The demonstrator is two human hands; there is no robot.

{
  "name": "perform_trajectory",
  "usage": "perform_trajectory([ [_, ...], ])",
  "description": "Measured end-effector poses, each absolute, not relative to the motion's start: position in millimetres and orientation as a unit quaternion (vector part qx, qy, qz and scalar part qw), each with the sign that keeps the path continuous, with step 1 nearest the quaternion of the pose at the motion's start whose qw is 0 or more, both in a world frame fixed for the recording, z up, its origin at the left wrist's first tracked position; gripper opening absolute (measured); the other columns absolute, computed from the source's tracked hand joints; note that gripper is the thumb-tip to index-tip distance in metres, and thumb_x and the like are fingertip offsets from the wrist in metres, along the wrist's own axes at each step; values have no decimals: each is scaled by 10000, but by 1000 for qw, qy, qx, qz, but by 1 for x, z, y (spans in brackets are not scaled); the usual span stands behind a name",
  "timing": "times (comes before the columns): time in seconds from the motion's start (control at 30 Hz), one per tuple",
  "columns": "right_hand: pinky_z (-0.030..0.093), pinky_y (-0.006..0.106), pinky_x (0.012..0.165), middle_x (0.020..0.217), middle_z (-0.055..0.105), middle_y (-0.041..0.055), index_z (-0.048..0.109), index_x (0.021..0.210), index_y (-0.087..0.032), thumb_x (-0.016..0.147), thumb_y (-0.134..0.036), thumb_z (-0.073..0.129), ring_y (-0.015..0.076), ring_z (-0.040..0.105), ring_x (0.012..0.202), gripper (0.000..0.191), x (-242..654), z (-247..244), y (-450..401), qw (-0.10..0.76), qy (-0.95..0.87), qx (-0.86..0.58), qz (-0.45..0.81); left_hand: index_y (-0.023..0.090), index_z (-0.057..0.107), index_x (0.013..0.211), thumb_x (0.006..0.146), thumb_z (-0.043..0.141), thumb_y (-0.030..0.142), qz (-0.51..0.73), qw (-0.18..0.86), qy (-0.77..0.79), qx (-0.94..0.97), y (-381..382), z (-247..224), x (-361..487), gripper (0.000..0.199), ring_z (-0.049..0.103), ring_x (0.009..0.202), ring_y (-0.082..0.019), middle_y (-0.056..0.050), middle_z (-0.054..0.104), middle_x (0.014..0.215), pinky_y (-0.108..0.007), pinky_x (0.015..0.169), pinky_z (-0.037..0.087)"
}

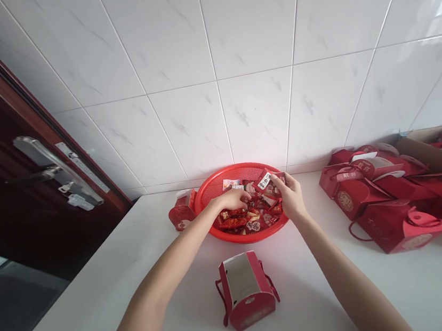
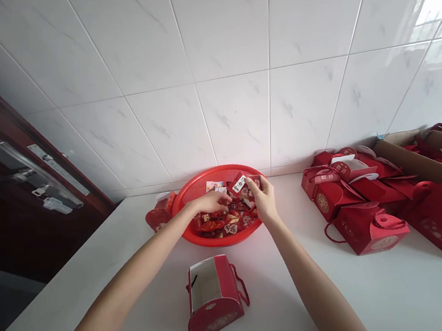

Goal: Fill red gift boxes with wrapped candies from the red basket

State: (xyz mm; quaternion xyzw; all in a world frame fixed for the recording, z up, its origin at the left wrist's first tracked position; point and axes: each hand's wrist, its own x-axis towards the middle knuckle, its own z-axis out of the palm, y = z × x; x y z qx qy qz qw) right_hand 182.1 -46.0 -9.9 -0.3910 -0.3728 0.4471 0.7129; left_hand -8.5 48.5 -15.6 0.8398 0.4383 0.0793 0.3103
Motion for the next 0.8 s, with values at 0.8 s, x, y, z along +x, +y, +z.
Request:
perform_trajectory([
  [0.8,539,306,590,630,586,-27,586,687,-223,689,-549,789,172,584,627,384,182,-8,-50,698,-396,-404,440,237,751,821,476,851,263,-50,364,391,844,30,-9,7,361,606,701,-191,20,683,768,-251,597,415],
])
